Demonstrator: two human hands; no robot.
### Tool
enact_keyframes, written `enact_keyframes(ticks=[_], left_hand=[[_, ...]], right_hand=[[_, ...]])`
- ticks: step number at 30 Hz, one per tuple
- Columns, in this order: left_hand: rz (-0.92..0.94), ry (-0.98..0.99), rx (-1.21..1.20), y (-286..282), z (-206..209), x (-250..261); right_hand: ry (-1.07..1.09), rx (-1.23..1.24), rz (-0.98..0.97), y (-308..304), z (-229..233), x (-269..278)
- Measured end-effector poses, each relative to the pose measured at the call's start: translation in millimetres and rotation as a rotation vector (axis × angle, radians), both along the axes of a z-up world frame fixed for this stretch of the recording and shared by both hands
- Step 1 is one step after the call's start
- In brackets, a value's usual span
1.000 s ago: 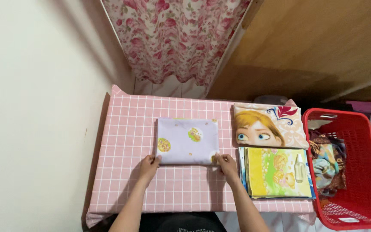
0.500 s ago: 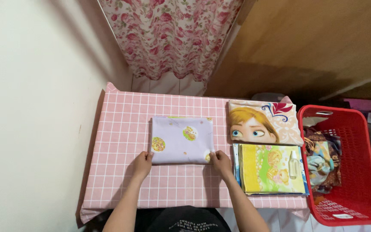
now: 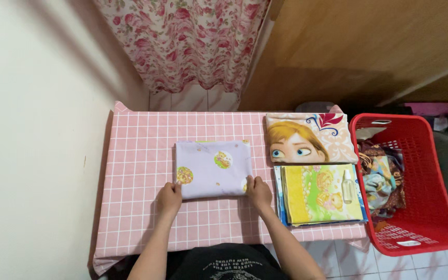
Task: The person folds several patterned towels on a pink checkered table. They smooth and fold each towel by hand, then stack the folded items on the table next to a red laundry basket.
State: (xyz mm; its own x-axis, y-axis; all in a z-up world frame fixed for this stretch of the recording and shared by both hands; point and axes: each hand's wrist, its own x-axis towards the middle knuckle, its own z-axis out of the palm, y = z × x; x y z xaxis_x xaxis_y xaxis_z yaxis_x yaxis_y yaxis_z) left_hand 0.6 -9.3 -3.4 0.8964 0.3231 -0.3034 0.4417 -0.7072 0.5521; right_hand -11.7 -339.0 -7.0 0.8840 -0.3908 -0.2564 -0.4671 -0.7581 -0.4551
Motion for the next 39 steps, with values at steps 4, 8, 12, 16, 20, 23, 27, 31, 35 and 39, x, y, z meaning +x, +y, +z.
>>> enact_keyframes(ticks=[4,8,12,16,20,23,27,31,35,39], left_hand=[[-0.01,0.025,-0.015,-2,6,-14],[-0.001,0.077,-0.004,-3,24,-6],[0.048,0.025,0.007,-9,36,23],[0.095,-0.027,-0.009,-13,31,65],[0.091,-0.104,-0.091,-18,4,103],[0.081,-0.147,-0.176,-22,-21,120],[0.128,-0.189,-0.2,-26,-33,130],[0.118,-0.111,-0.129,-30,-15,131],[0.075,-0.094,-0.091,-34,9,131],[0.083,0.076,-0.102,-35,23,131]], right_hand=[[0.046,-0.162,0.052,-2,-8,-10],[0.029,-0.109,0.016,-4,-4,-5],[0.081,-0.083,-0.044,-7,8,28],[0.062,-0.029,-0.062,-5,13,66],[0.036,-0.065,-0.047,-6,8,99],[0.018,-0.083,-0.029,-5,-1,111],[0.003,-0.146,-0.013,0,-8,116],[-0.031,-0.16,-0.038,10,-4,110],[-0.062,-0.191,-0.043,15,6,111],[-0.019,-0.14,-0.044,16,20,111]])
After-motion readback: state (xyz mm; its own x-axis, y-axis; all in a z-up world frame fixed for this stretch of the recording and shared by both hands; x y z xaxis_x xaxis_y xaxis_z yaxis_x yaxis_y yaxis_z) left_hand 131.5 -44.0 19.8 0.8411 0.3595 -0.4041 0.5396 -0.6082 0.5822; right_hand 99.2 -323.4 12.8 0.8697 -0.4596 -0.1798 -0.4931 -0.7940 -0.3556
